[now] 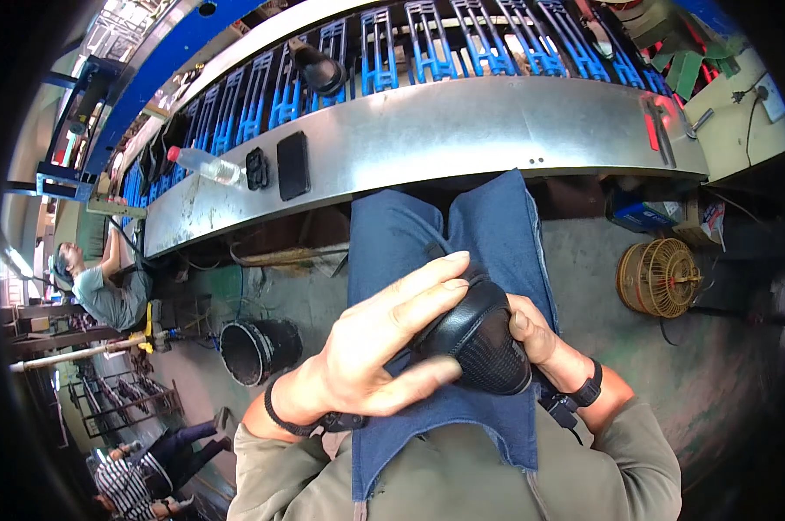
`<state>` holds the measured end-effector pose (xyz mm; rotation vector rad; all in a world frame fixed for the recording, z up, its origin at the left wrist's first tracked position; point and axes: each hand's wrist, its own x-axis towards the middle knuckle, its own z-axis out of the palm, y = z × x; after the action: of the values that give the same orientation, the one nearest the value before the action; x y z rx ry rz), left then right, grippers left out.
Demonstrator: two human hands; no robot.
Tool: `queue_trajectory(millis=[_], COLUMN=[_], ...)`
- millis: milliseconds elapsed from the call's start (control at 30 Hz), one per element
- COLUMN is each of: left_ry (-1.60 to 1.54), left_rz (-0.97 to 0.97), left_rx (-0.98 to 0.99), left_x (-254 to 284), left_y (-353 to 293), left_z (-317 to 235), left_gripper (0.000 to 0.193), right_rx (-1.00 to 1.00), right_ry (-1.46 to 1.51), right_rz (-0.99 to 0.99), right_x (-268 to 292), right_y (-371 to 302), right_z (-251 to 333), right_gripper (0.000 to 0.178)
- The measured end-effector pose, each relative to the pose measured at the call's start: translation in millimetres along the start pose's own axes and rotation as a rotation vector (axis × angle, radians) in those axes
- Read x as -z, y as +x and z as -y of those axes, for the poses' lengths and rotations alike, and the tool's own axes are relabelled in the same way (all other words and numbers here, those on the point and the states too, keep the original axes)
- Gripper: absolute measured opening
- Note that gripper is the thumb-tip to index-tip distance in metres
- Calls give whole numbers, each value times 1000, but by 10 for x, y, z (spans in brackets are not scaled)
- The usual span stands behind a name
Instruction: The person is inspecting and cleaning shoe soles and uppers before placing them on a conveyor belt in a shoe factory.
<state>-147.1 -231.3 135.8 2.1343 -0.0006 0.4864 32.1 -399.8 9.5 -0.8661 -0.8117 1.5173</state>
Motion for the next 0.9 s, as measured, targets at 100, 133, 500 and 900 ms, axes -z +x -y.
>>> queue_trajectory(millis=[100,133,500,900], left_ry=[46,61,21,186], left_rz=[11,-63,-403,-268], left_rx=[24,64,-55,-63], left_x=[-66,-169,-711,-376], left_y=[-6,-30,-50,215], left_z=[-53,-47,262,167], left_gripper=[70,71,83,77], right_rx=[-17,1,21,151], right_ry=[24,47,170,818], right_rz=[-6,-20,-91,-88], right_x=[21,26,119,-215], right_y=[-37,-40,-83,30], right_z=[-76,-109,-336,-6], right_gripper=[94,92,87,77])
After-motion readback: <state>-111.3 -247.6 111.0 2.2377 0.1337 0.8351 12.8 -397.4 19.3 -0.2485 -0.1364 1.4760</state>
